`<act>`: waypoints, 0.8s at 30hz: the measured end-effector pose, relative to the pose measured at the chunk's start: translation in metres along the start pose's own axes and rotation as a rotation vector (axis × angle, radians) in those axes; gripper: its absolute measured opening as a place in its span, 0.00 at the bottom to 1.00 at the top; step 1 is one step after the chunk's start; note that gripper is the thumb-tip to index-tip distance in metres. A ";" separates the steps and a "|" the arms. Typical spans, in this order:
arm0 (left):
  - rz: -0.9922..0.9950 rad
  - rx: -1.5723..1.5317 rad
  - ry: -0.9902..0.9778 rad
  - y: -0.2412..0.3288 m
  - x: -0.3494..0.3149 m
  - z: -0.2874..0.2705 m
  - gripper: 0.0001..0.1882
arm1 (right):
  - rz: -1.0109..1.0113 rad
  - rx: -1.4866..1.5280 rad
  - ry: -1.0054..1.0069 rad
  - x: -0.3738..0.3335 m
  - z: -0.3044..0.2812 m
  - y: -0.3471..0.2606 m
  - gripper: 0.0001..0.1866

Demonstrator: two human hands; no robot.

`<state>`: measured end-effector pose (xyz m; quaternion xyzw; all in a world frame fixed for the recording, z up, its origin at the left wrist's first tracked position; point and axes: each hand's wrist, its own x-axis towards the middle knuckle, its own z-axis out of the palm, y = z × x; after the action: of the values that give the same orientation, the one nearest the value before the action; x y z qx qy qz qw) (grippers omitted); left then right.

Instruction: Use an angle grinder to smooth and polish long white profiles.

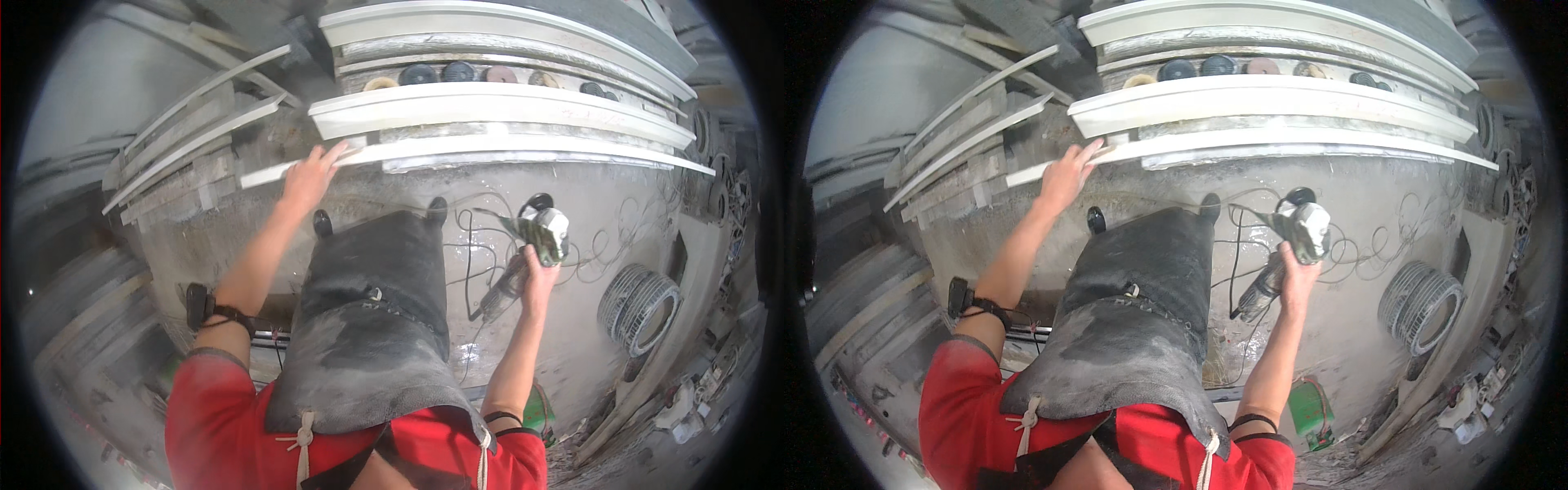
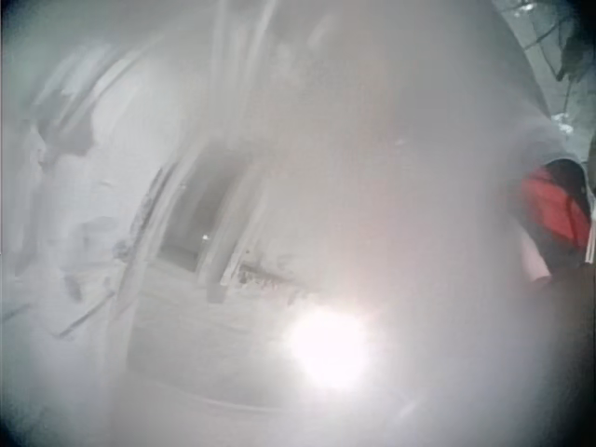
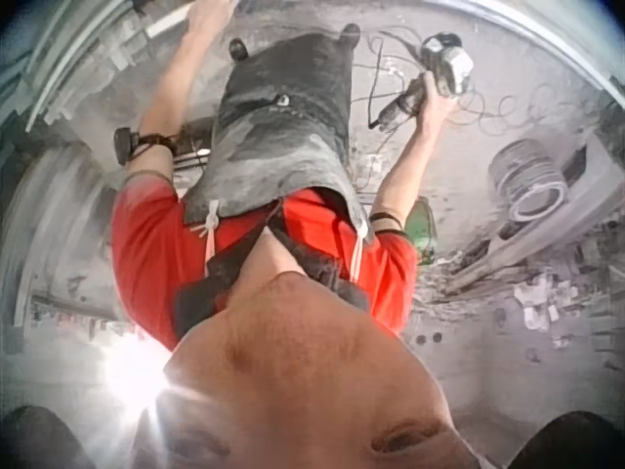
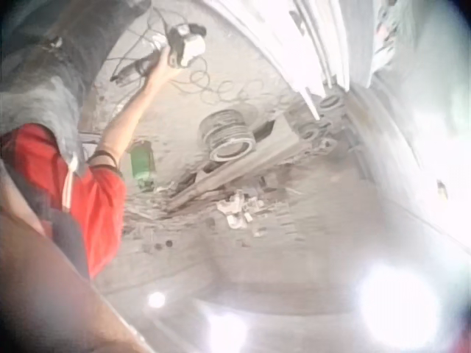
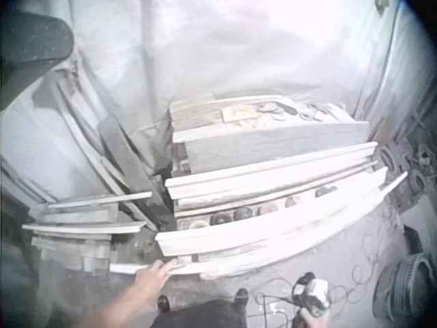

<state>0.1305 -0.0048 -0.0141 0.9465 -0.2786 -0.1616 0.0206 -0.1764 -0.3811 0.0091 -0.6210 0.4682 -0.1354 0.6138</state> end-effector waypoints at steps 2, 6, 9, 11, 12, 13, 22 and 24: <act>0.021 -0.110 -0.012 -0.013 0.016 -0.005 0.27 | 0.054 -0.002 -0.052 -0.020 0.029 0.000 0.15; -0.022 -0.183 -0.006 -0.021 0.036 -0.008 0.24 | 0.050 -0.159 -0.145 -0.042 0.098 -0.027 0.31; -0.032 -0.304 -0.038 -0.026 0.040 -0.011 0.24 | -0.059 -0.395 -0.199 -0.044 0.141 -0.024 0.43; -0.084 -0.366 0.080 -0.026 0.013 -0.016 0.25 | -0.098 -0.426 -0.245 -0.064 0.179 -0.047 0.46; -0.110 -0.417 0.206 -0.027 0.000 -0.018 0.25 | -0.143 -0.440 -0.268 -0.073 0.201 -0.057 0.48; -0.058 -0.490 0.349 -0.030 -0.017 -0.014 0.26 | -0.174 -0.354 -0.306 -0.074 0.214 -0.044 0.49; -0.479 -1.463 0.053 -0.076 -0.111 0.004 0.24 | -0.402 -0.528 -0.633 -0.122 0.372 -0.042 0.58; -0.555 -1.764 0.131 -0.101 -0.104 0.024 0.23 | -0.291 -0.665 -0.739 -0.126 0.395 -0.044 0.58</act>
<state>0.0934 0.1373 -0.0198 0.6285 0.1834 -0.2606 0.7095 0.0699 -0.0444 0.0168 -0.8476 0.1467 0.1651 0.4824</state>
